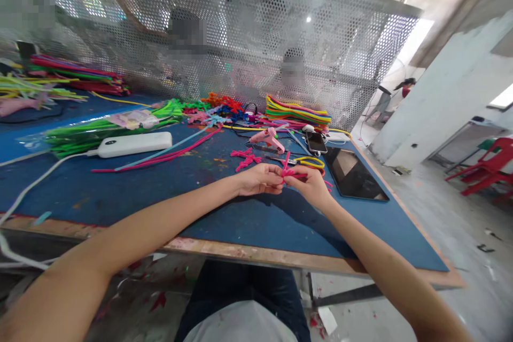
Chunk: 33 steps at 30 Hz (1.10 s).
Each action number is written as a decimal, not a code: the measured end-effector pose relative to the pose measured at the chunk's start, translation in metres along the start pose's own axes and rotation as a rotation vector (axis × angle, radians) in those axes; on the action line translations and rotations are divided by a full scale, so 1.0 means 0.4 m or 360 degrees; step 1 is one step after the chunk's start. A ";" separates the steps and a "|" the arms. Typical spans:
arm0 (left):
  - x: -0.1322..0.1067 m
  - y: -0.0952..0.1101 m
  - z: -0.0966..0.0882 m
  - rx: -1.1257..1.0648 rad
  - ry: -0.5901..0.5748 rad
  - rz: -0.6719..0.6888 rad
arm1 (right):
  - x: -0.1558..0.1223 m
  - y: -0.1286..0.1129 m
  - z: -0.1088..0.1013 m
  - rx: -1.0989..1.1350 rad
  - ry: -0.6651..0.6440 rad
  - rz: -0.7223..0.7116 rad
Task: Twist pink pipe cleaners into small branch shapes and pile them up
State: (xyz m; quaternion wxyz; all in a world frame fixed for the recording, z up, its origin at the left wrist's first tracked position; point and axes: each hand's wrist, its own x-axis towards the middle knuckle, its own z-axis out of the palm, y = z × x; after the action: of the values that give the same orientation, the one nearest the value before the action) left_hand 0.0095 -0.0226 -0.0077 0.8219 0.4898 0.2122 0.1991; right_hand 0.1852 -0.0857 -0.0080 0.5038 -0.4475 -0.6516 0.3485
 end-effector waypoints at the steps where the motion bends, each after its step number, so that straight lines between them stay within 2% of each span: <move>1: 0.002 0.000 -0.003 0.0035 0.0011 -0.0007 | -0.001 -0.001 -0.002 -0.0059 -0.0019 -0.0041; 6: 0.008 0.000 -0.008 0.0312 0.0100 0.0058 | -0.003 0.002 -0.009 -0.0375 -0.0096 -0.0255; 9: 0.010 0.001 0.001 0.0409 0.0181 0.0169 | 0.002 0.005 -0.012 -0.0439 0.0031 -0.0278; 11: 0.012 0.001 0.008 0.0343 0.0217 0.0238 | 0.008 0.005 -0.020 -0.0493 0.0183 -0.0299; 13: 0.014 -0.001 0.013 0.0218 0.0239 0.0281 | 0.016 0.003 -0.032 -0.0654 0.0251 -0.0416; 16: 0.018 -0.006 0.012 0.0122 0.0262 0.0304 | 0.022 0.002 -0.049 -0.0984 0.0195 -0.0681; 18: 0.020 -0.010 0.010 0.0123 0.0267 0.0310 | 0.020 0.004 -0.050 -0.1127 0.0185 -0.0771; 23: 0.021 -0.021 0.016 0.0095 0.0302 0.0378 | 0.001 0.005 -0.019 -0.1078 0.0296 -0.0717; 29: 0.021 -0.029 0.024 0.0026 0.0318 0.0429 | -0.005 -0.002 0.006 -0.0778 0.0198 -0.0475; 33: 0.022 -0.035 0.029 0.0058 0.0368 0.0435 | -0.006 0.000 0.005 -0.0855 0.0125 -0.0491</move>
State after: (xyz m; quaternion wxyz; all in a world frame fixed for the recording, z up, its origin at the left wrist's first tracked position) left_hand 0.0245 -0.0323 -0.0165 0.7482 0.5026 0.2404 0.3602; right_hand 0.1835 -0.0879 -0.0093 0.4392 -0.4735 -0.7606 0.0659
